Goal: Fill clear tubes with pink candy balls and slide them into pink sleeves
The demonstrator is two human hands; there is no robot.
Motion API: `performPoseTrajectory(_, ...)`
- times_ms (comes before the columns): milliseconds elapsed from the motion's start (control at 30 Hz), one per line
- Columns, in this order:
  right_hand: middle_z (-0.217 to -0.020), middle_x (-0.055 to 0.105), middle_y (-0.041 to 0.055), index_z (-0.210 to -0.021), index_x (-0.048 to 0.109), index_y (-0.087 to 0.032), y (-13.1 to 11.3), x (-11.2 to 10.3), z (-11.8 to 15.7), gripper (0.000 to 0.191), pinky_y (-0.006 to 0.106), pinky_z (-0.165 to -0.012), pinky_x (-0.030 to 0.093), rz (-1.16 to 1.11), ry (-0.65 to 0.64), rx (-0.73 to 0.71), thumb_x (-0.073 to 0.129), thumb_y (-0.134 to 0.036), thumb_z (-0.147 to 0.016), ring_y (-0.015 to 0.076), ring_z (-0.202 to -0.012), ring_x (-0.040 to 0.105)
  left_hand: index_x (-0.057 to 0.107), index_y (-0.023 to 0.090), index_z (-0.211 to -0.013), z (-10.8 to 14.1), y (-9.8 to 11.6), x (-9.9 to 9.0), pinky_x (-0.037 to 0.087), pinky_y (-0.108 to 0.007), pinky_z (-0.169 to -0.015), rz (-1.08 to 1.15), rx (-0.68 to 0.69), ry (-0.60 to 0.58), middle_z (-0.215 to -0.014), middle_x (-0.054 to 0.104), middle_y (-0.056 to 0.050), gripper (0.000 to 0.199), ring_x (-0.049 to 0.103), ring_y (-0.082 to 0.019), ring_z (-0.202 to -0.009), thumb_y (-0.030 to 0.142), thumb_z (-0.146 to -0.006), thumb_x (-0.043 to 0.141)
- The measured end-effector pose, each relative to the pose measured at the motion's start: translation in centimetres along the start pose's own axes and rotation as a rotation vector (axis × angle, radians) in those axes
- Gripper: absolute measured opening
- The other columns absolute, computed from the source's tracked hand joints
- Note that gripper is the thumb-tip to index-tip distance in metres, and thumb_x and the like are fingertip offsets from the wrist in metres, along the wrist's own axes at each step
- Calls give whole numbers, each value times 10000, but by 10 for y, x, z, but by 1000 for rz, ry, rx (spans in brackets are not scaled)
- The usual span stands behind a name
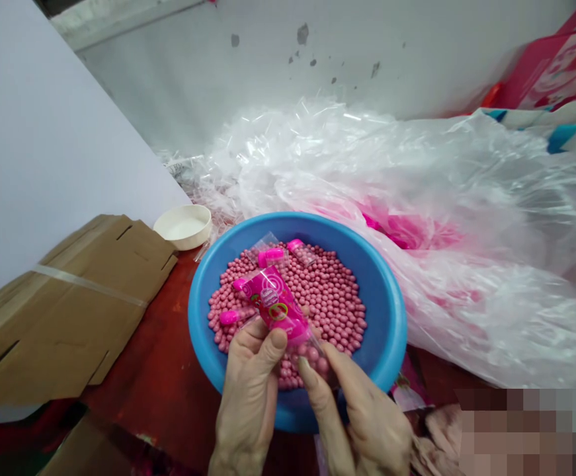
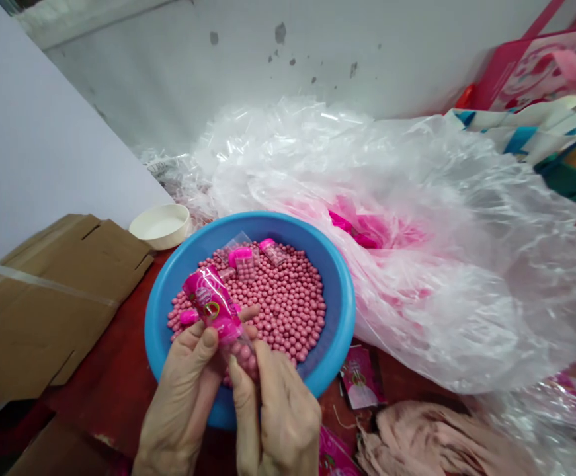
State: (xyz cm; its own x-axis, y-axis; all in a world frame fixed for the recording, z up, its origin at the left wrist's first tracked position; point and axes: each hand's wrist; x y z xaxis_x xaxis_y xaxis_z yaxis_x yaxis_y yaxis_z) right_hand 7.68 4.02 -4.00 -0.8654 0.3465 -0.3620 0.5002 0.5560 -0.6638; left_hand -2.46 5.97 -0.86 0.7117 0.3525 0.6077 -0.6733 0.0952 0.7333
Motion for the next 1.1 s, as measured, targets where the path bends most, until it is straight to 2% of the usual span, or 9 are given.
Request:
performPoseTrajectory(133,-996,707,83,-1144,571,-118,4,1,-7,298,220,-778,546,-69,-68,54,573,-139,-847,158,-842,688,744,142,-869,0,1,-1,557,-348,-729,59,-23,-63,-817,756,-100,344,691,-214,-685,422,-671,732)
performPoseTrajectory(267,-930,712,67,-1127,571,-114,10,-4,-9,289,203,-706,563,-77,-147,73,589,-156,-842,138,-738,691,752,156,-834,1,2,3,541,-338,-770,27,-40,-72,-749,758,-78,152,699,-214,-730,245,-712,731)
performPoseTrajectory(433,-918,724,58,-1128,582,-134,8,-1,-6,286,205,-699,571,-102,-119,87,587,-159,-843,140,-723,701,757,155,-867,-1,0,2,548,-365,-741,-20,-30,-83,-745,760,-101,200,702,-239,-717,281,-716,721)
performPoseTrajectory(633,-908,738,37,-1052,644,-175,-3,2,-4,227,229,-697,573,-252,-3,310,604,-227,-834,169,-747,705,744,155,-943,2,2,0,547,-365,-733,-45,-85,-154,-837,760,-121,241,701,-234,-713,278,-740,700)
performPoseTrajectory(733,-813,734,2,-986,656,-193,-3,-1,-9,166,184,-620,561,-384,-135,391,582,-253,-850,143,-678,698,745,173,-918,3,1,0,543,-342,-750,15,-60,-102,-842,764,-101,201,702,-211,-714,269,-749,695)
performPoseTrajectory(800,-775,727,-8,-989,647,-198,-2,-3,-13,158,170,-584,555,-385,-199,343,569,-236,-856,130,-628,690,751,179,-878,2,-1,-1,541,-331,-762,49,-1,-37,-830,767,-83,168,702,-205,-721,249,-731,711)
performPoseTrajectory(933,-877,736,30,-1084,613,-160,2,-5,-18,237,173,-681,559,-250,-153,81,560,-168,-853,135,-712,704,762,188,-835,-1,-3,-6,546,-345,-761,52,102,10,-807,770,-69,177,704,-217,-704,227,-662,760)
performPoseTrajectory(1000,-901,737,39,-1079,611,-145,3,-6,-19,229,144,-700,548,-248,-171,39,551,-149,-858,123,-744,707,763,182,-827,-2,-2,-7,547,-335,-752,19,123,16,-816,770,-72,200,703,-215,-696,245,-638,776)
performPoseTrajectory(1100,-906,738,34,-1064,627,-139,6,-9,-19,224,118,-718,532,-240,-209,57,567,-140,-847,108,-754,704,765,188,-808,-2,0,-7,531,-258,-744,-72,136,6,-784,770,-55,168,698,-181,-713,239,-649,773)
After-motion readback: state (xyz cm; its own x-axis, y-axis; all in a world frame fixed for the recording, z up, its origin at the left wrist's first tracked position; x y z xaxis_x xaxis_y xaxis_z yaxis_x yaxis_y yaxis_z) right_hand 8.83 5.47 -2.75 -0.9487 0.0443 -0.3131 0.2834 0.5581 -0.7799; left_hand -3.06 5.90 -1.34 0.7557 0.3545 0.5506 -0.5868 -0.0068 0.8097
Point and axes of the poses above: each hand's wrist, its own z-axis away from the middle knuckle, its own x-axis out of the palm, y = z × x
